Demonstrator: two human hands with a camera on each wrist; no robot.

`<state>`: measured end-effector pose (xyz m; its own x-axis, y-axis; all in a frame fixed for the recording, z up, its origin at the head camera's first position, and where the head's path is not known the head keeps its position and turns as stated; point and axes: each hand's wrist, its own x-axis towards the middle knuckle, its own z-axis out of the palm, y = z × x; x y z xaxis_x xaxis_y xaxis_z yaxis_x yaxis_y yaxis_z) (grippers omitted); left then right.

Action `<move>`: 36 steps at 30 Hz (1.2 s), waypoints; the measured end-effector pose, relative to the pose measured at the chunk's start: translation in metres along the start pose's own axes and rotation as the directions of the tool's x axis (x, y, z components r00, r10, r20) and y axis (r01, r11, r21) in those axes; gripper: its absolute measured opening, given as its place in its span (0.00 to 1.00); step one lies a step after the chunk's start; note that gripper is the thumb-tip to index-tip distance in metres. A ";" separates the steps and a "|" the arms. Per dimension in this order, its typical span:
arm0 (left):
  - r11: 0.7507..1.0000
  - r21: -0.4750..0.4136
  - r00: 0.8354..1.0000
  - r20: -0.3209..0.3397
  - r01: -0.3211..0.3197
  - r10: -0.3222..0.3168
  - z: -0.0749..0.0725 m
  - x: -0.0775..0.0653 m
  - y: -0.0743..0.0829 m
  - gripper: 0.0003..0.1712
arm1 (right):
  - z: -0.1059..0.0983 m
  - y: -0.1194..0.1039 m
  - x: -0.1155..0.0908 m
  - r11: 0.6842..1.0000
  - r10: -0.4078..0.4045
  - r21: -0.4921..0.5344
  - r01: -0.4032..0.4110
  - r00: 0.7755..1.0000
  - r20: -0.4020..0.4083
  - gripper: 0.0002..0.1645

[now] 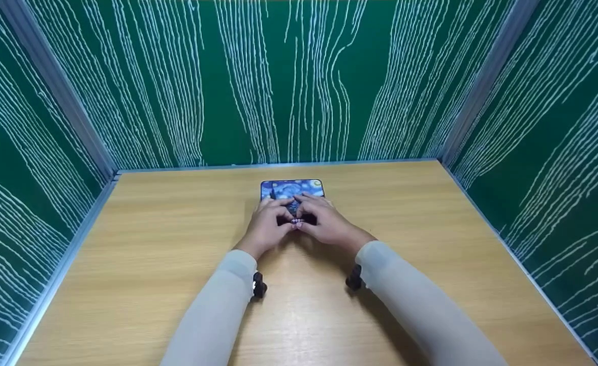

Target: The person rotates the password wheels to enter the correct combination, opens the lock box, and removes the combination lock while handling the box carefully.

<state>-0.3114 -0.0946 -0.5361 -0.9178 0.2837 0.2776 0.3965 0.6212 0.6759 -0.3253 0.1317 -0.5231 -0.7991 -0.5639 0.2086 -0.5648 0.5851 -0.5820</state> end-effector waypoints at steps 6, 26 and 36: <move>1.000 -0.004 1.000 0.004 0.020 -0.020 0.000 0.000 0.000 0.05 | 0.000 0.001 0.000 1.000 0.001 0.001 -0.001 1.000 -0.004 0.05; 0.999 0.007 0.998 0.046 0.044 -0.044 -0.001 0.001 0.001 0.05 | -0.003 0.008 0.000 1.000 -0.006 0.030 0.006 1.000 0.016 0.03; 0.998 0.006 0.996 0.060 0.059 -0.060 -0.002 0.002 0.000 0.07 | -0.004 0.006 0.001 0.999 -0.006 0.036 0.005 1.000 0.020 0.04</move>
<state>-0.3129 -0.0955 -0.5347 -0.9370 0.2898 0.1950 0.3413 0.6413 0.6872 -0.3300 0.1367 -0.5232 -0.7916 -0.5787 0.1964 -0.5612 0.5610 -0.6086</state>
